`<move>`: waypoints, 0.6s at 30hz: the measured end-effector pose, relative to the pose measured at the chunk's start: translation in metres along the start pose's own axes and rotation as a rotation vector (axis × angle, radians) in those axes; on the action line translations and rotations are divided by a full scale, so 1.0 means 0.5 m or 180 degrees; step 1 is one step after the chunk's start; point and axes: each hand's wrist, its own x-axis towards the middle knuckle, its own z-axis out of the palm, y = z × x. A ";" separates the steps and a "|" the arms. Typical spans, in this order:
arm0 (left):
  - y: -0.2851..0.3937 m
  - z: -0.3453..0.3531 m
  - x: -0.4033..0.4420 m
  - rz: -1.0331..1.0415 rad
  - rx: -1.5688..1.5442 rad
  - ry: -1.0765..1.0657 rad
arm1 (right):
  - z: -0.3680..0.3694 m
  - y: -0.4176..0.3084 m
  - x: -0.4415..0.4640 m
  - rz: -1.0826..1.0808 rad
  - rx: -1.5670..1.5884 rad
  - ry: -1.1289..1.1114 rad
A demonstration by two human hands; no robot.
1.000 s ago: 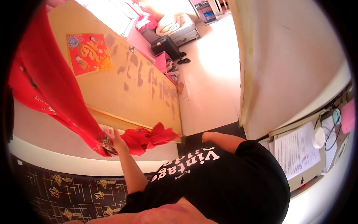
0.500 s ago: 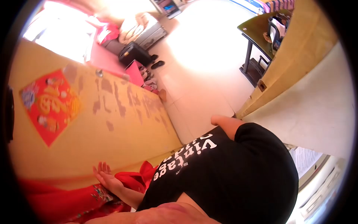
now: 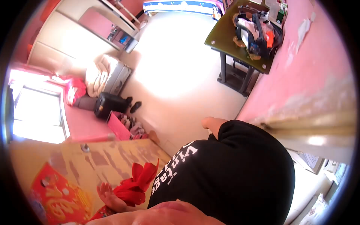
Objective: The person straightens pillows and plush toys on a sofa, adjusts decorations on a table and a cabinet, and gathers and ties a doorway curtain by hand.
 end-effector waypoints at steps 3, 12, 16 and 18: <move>-0.008 0.020 0.093 0.0151 -0.0359 -0.0448 | -0.124 0.022 0.040 0.0376 0.0370 0.0204; -0.104 0.114 0.445 0.1114 -0.0663 0.0990 | -0.257 0.118 0.153 0.0602 0.0716 0.0519; -0.147 0.208 0.582 0.1397 -0.1015 0.0923 | -0.111 0.185 0.177 0.0359 0.0556 0.0604; -0.137 0.328 0.631 0.1657 -0.1091 0.0744 | -0.092 0.181 0.087 0.0414 0.1145 0.0831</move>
